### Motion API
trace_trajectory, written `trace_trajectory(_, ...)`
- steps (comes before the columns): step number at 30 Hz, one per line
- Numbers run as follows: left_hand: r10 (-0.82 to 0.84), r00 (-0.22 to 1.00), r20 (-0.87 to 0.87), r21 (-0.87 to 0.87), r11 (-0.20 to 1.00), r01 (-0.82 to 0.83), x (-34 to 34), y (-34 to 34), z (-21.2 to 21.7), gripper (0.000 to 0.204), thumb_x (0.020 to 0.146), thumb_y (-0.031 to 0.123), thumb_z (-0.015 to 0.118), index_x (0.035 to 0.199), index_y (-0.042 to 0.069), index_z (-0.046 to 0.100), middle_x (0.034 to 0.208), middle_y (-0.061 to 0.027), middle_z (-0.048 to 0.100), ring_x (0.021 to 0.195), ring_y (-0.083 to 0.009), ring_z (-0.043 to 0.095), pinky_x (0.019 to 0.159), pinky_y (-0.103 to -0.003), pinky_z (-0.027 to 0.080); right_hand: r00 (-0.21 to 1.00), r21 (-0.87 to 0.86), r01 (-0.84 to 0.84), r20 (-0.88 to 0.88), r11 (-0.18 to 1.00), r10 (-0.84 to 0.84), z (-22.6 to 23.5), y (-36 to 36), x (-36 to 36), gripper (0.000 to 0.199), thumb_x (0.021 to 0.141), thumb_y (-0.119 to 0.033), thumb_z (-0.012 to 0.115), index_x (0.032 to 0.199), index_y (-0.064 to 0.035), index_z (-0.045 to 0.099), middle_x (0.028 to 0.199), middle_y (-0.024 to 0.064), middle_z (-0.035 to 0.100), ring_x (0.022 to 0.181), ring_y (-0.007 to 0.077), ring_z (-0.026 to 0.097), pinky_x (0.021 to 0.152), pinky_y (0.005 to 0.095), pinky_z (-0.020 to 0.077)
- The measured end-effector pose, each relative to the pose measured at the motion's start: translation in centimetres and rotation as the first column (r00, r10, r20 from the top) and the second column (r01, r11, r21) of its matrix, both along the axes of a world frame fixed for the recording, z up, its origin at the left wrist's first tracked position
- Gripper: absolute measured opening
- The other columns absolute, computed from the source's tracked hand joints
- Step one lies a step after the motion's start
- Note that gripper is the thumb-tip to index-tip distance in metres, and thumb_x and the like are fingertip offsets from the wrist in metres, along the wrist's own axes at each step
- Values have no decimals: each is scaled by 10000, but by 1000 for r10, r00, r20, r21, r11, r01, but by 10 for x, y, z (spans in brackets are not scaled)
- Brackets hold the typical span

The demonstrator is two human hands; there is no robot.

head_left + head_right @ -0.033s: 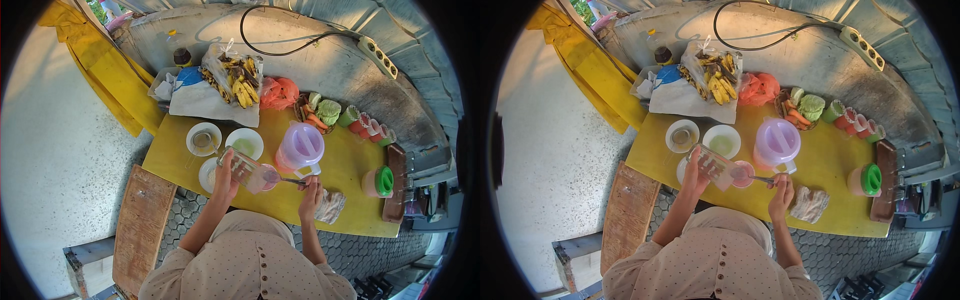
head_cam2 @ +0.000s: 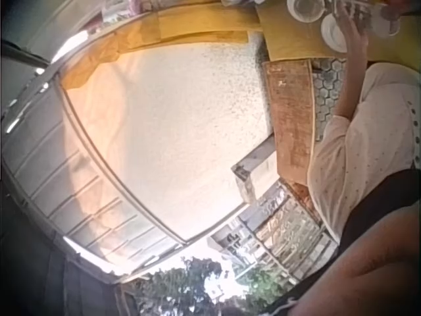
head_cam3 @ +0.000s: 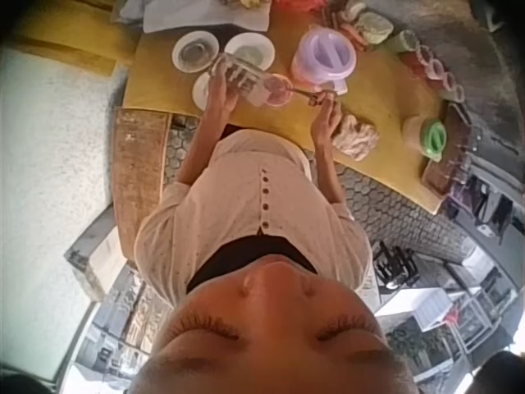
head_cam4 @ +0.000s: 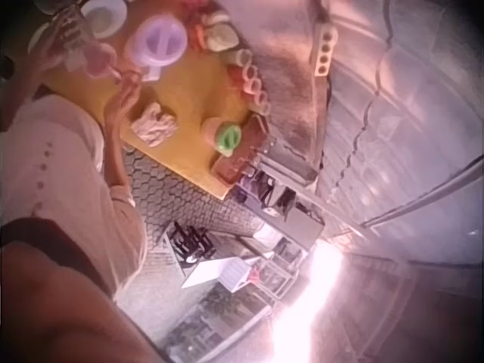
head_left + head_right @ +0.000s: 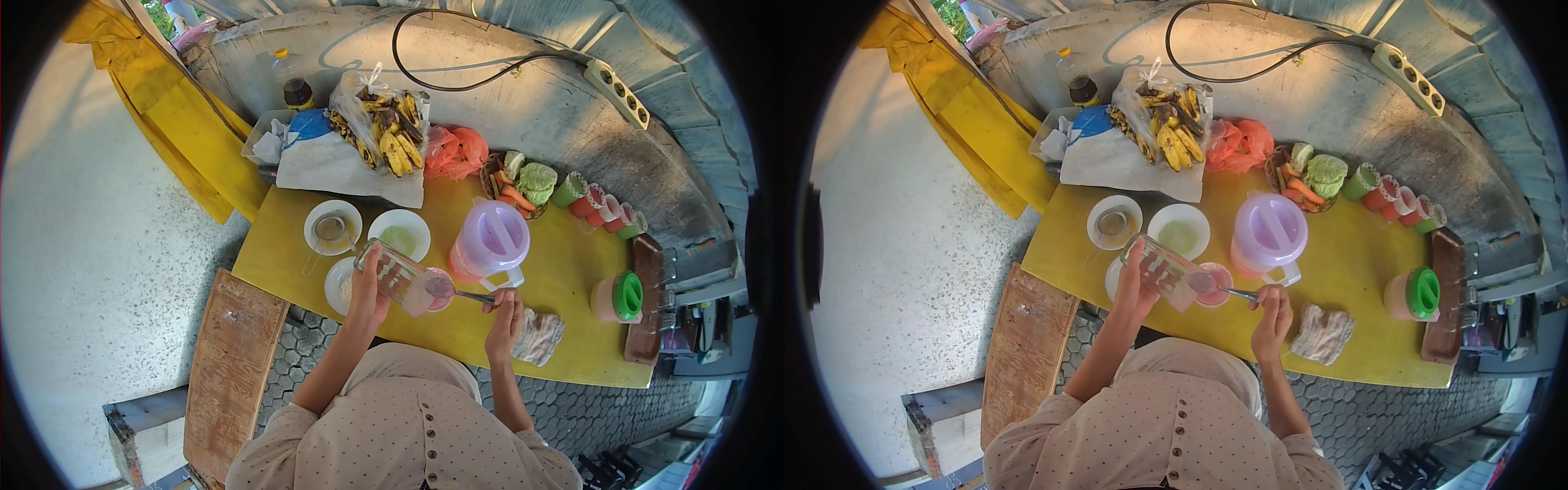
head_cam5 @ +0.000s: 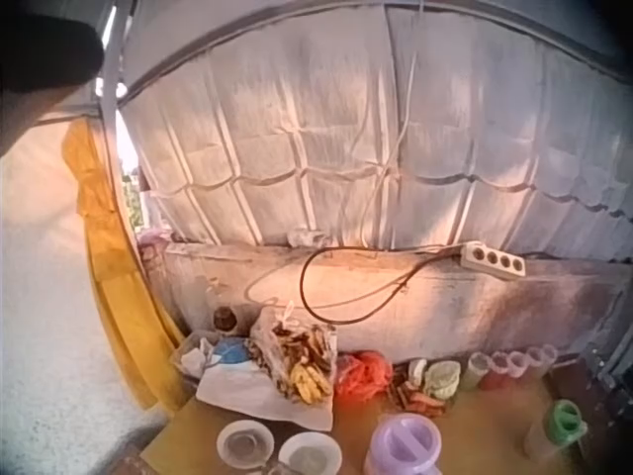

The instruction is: The recorder cleans glasses and prepares multiple drinks and food ingredients at a stall.

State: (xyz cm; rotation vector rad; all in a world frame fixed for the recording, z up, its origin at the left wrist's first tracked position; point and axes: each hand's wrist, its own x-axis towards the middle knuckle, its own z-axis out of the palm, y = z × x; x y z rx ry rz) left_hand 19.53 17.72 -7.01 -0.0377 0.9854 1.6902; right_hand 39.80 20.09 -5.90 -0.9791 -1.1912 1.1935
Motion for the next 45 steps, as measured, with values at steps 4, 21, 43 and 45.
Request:
trace_trajectory(4,5,1000,-24,-22,1000,-6,0,-1,4,378,789,345,603,1059,122,458,947,-13,469,856,-149,512,641,-298,487,942,68,-305,166,950,291,0,-6,2,276,933,-196,329,726,-44,429,669,29,450,600,95,434,577,229,360)
trace_trajectory(21,11,998,57,9,1000,-11,-3,-3,-9,439,788,424,573,1086,148,407,1018,-41,420,921,-196,486,693,-385,480,906,339,-351,359,873,225,-4,-3,8,250,913,-145,349,719,-21,447,636,74,482,574,140,446,563,256,357)
trace_trajectory(43,88,893,441,59,990,-127,-49,-18,-47,610,772,459,565,1216,85,377,1228,-122,418,1107,-259,433,899,-456,384,702,306,-255,711,917,-42,-55,12,16,177,857,-92,443,714,-8,504,648,77,535,578,193,502,536,317,372)
trace_trajectory(45,186,871,454,-28,981,-194,-53,-21,-37,593,769,455,568,1195,83,393,1212,-113,431,1081,-251,453,894,-437,403,850,-52,-116,512,992,126,-82,9,11,197,870,-148,459,785,6,547,645,82,549,570,161,505,511,285,381)
